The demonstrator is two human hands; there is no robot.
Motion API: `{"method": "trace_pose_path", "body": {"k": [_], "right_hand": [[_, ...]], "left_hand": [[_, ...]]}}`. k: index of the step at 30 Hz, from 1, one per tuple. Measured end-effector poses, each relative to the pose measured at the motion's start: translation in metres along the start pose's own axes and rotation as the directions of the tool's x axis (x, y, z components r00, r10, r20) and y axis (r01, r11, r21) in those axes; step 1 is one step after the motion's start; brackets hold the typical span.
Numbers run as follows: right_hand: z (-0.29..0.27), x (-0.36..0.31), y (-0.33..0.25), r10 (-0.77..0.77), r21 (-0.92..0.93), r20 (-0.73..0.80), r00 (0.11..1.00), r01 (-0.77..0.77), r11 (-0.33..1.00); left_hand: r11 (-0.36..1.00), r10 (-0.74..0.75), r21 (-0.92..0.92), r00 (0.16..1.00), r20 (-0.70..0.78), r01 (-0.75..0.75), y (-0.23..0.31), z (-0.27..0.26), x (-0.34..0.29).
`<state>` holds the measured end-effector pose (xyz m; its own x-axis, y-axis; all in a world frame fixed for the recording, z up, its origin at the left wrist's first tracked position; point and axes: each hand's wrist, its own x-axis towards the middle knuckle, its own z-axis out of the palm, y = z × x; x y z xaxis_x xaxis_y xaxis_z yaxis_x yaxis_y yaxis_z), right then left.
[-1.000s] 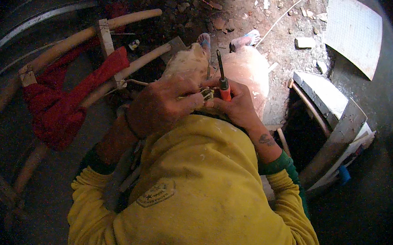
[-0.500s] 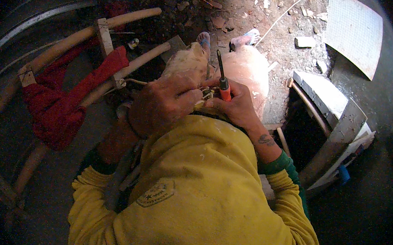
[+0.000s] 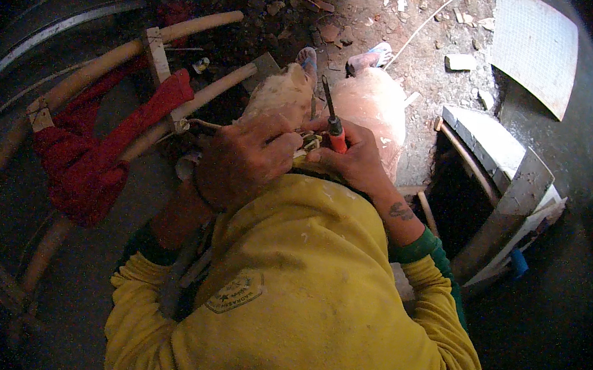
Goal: The person uses a screwdriver to adjust screws on a small white electrical socket held in their hands. After completing the adjustment, the person walks through a construction area and pours a powdery substance from a bag into a metal basin.
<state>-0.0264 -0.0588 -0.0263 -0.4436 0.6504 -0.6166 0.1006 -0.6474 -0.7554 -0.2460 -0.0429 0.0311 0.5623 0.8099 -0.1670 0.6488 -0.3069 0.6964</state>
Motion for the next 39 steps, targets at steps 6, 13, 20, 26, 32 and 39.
{"method": "trace_pose_path", "body": {"k": [6,13,20,26,32,39], "right_hand": [[-0.001,0.000,-0.002,0.027,0.000,0.024,0.999,-0.027,1.000],[-0.001,0.002,0.003,-0.039,-0.043,0.017,0.999,0.040,0.998],[-0.003,0.002,0.011,-0.036,-0.149,0.003,0.999,0.036,0.988],[-0.004,0.003,0.009,-0.023,-0.116,0.040,0.999,0.028,0.993],[-0.003,0.004,0.004,-0.136,-0.121,0.023,0.990,0.138,0.983],[-0.003,0.000,0.004,-0.064,-0.151,-0.028,0.998,0.059,0.987]], "left_hand": [[0.998,-0.027,0.056,1.000,-0.016,0.028,0.006,0.001,0.003],[1.000,-0.026,0.016,1.000,0.004,0.026,0.004,-0.002,0.004],[0.997,-0.077,-0.007,0.993,0.084,0.078,0.004,-0.006,0.011],[0.998,-0.064,0.028,0.996,0.062,0.063,0.002,0.000,0.010],[1.000,-0.001,-0.006,1.000,-0.018,0.001,0.002,0.005,0.011],[0.992,-0.113,0.048,0.988,-0.105,0.118,0.009,0.020,0.006]]}}
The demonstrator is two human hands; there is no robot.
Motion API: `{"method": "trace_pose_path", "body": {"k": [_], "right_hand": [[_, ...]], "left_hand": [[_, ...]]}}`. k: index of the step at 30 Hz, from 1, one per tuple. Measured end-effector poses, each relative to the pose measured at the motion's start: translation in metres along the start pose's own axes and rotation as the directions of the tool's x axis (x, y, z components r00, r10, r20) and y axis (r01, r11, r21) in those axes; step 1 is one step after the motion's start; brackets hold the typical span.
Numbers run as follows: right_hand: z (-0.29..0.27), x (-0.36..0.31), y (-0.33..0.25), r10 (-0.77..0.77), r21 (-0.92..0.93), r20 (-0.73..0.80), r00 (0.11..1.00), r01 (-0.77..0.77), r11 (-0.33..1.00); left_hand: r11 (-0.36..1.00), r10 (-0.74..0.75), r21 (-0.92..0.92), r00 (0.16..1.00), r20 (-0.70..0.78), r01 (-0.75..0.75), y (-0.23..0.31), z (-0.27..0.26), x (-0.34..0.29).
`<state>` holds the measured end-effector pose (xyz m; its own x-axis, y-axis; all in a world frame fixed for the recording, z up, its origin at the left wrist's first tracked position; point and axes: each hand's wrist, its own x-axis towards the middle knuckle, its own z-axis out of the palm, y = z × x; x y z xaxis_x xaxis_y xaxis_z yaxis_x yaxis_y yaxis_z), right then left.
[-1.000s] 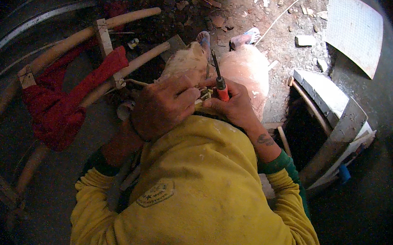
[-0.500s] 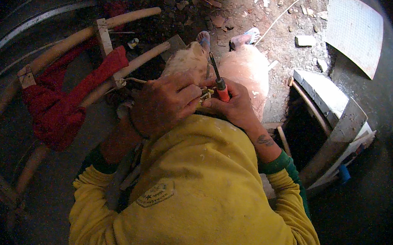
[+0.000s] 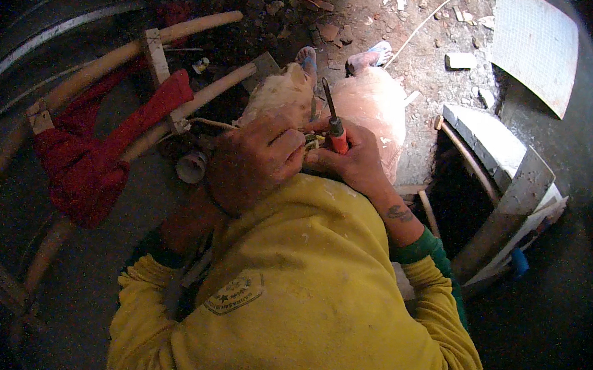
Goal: The person uses a screwdriver to adjust screws on a small white electrical socket held in their hands. After completing the adjustment, the person walks through a construction area and pours a powdery substance from a bag into a metal basin.
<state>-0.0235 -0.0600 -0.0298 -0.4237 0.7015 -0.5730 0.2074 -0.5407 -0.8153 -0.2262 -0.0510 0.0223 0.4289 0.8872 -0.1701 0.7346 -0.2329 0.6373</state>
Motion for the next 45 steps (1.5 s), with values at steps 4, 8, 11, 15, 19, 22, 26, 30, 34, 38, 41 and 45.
{"method": "trace_pose_path", "body": {"k": [4,8,11,15,19,22,26,30,34,38,41,45], "right_hand": [[-0.001,-0.001,-0.002,0.007,-0.018,-0.009,1.000,-0.007,1.000],[0.001,0.000,0.011,-0.063,-0.022,-0.024,0.998,0.063,0.998],[0.002,-0.002,0.003,-0.025,0.113,-0.015,1.000,0.026,0.993],[0.000,-0.002,0.006,-0.033,0.005,-0.017,0.999,0.033,0.999],[0.001,-0.004,0.001,-0.018,0.065,-0.011,1.000,0.019,0.998],[0.000,-0.004,-0.004,0.041,0.109,0.015,0.999,-0.043,0.993],[-0.001,-0.009,0.008,0.091,0.071,0.006,0.996,-0.091,0.993],[-0.005,-0.012,0.008,-0.023,-0.133,0.005,1.000,0.024,0.991],[-0.010,-0.014,0.002,-0.018,-0.204,0.059,0.998,0.030,0.978],[-0.016,-0.016,-0.001,-0.301,-0.408,0.024,0.953,0.284,0.868],[-0.036,-0.031,-0.020,-0.228,-0.518,-0.045,0.973,0.173,0.838],[-0.072,-0.053,-0.059,-0.074,-0.753,0.084,0.994,0.112,0.648]], "left_hand": [[1.000,-0.020,-0.007,1.000,-0.011,0.020,0.002,0.003,-0.002],[0.996,-0.016,-0.090,1.000,-0.020,0.015,-0.001,0.006,-0.004],[0.981,-0.064,-0.182,0.998,-0.017,0.060,-0.002,0.007,-0.007],[0.973,-0.085,-0.216,0.996,-0.014,0.080,-0.002,0.007,-0.008],[0.959,-0.114,-0.263,0.993,-0.006,0.108,0.000,0.011,-0.012],[0.940,-0.169,-0.308,0.985,-0.046,0.146,0.001,0.022,-0.016],[0.919,-0.197,-0.346,0.980,0.016,0.191,0.000,0.035,-0.026],[0.912,-0.217,-0.337,0.972,0.091,0.235,0.005,0.035,-0.030],[0.881,-0.205,-0.414,0.974,0.100,0.228,0.004,0.036,-0.029],[0.862,-0.181,-0.457,0.976,0.122,0.218,-0.001,0.035,-0.026],[0.851,-0.174,-0.483,0.978,0.112,0.207,-0.003,0.037,-0.024],[0.847,-0.173,-0.469,0.964,0.204,0.251,-0.003,0.032,-0.018]]}}
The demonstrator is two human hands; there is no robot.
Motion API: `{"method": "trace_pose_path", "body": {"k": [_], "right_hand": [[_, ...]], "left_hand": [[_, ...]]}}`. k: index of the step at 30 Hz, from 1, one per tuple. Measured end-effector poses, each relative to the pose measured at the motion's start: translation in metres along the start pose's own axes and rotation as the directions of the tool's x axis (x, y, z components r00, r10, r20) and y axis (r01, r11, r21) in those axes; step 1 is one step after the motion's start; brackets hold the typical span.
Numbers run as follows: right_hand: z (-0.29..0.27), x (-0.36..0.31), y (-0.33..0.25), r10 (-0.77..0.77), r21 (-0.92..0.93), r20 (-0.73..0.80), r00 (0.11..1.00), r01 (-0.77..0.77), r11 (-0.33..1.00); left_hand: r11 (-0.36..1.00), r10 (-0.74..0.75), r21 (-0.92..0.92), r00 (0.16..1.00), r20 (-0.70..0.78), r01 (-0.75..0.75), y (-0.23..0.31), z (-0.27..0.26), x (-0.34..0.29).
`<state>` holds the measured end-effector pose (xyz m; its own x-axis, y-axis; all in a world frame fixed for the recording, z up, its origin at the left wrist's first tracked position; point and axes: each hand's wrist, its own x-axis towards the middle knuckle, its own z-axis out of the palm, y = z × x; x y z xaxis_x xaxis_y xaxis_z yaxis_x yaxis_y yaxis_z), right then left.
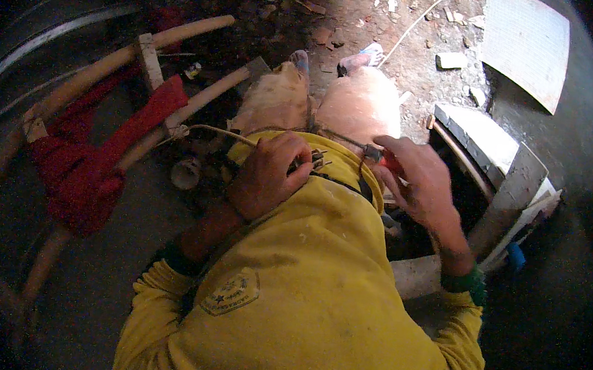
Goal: The person uses a screwdriver to adjust screws on a small white electrical socket held in their hands. After completing the adjustment, the person walks through a construction area and pours a powdery substance from a bag into a metal basin.
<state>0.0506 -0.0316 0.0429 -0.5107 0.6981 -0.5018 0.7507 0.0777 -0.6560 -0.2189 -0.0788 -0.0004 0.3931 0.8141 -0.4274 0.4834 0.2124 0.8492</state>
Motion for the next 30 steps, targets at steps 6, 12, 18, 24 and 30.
{"method": "trace_pose_path", "body": {"k": [6,12,18,24,30], "right_hand": [[-0.042,-0.004,-0.008,-0.311,-0.400,0.117,0.943,0.332,0.854],[-0.054,0.016,-0.013,-0.393,-0.515,0.222,0.892,0.450,0.730],[-0.057,0.026,-0.016,-0.446,-0.485,0.255,0.858,0.513,0.709],[-0.053,0.028,-0.020,-0.437,-0.510,0.305,0.846,0.533,0.675],[-0.055,0.034,-0.031,-0.484,-0.535,0.359,0.798,0.601,0.594]], "left_hand": [[1.000,0.009,-0.019,1.000,0.029,-0.008,0.001,-0.001,0.007],[1.000,-0.017,-0.009,1.000,0.025,0.017,0.002,-0.001,0.006],[0.992,-0.114,0.065,0.990,0.084,0.109,0.007,-0.002,0.006],[0.996,-0.055,0.075,0.998,0.040,0.052,0.003,0.002,0.006],[0.998,-0.027,0.052,0.999,0.026,0.025,0.004,0.003,0.007]]}}
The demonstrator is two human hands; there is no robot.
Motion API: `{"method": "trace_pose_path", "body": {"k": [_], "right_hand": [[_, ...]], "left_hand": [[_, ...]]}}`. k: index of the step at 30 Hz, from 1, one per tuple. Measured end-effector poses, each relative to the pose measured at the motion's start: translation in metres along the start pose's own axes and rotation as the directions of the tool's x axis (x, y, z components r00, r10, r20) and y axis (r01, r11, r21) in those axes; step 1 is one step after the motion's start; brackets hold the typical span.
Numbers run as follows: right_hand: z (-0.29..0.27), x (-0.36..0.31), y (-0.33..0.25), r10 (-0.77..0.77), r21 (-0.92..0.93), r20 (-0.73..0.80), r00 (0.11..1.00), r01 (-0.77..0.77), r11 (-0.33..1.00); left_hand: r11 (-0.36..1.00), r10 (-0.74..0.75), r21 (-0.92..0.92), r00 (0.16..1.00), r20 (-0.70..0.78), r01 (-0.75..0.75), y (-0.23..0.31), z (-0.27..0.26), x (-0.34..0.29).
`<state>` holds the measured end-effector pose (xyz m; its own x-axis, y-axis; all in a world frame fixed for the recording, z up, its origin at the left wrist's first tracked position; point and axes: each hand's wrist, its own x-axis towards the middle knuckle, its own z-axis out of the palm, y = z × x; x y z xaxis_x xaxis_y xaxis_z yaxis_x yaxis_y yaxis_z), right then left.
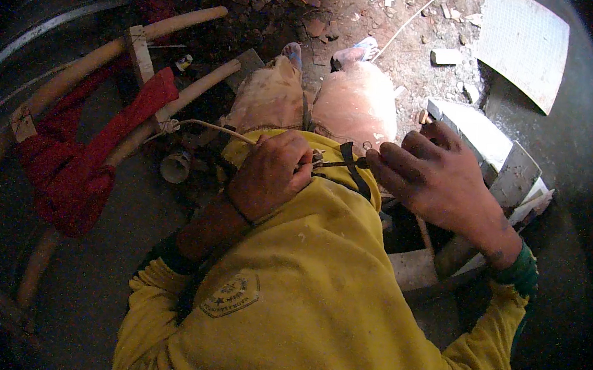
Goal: The person uses a screwdriver to adjust screws on a small white electrical socket held in their hands. After completing the adjustment, the person walks through a construction area and pours a powdery substance from a bag into a metal basin.
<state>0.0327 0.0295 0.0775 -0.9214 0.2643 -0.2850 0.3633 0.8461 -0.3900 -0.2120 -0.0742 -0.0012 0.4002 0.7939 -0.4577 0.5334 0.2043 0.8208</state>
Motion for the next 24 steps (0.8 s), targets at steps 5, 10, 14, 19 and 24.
{"method": "trace_pose_path", "body": {"k": [5,10,14,19,24], "right_hand": [[-0.010,0.024,-0.002,0.085,0.126,0.238,0.968,-0.117,0.985],[-0.021,0.042,-0.007,-0.057,-0.092,0.284,0.957,0.086,0.992],[-0.016,0.043,-0.011,0.070,-0.065,0.338,0.939,-0.051,0.997],[-0.016,0.047,-0.002,-0.080,-0.113,0.258,0.963,0.113,0.987],[-0.009,0.046,0.001,0.059,-0.022,0.293,0.954,-0.055,0.998]], "left_hand": [[1.000,-0.006,0.012,0.999,0.037,0.006,-0.005,0.002,0.001],[0.999,0.015,0.048,0.999,0.043,-0.017,-0.004,0.003,0.003],[0.998,-0.034,-0.050,0.999,0.035,0.035,-0.006,0.006,0.001],[0.998,0.005,-0.062,1.000,0.027,-0.004,-0.007,0.004,0.004],[0.996,-0.001,-0.085,0.999,0.034,0.004,-0.014,0.008,0.006]]}}
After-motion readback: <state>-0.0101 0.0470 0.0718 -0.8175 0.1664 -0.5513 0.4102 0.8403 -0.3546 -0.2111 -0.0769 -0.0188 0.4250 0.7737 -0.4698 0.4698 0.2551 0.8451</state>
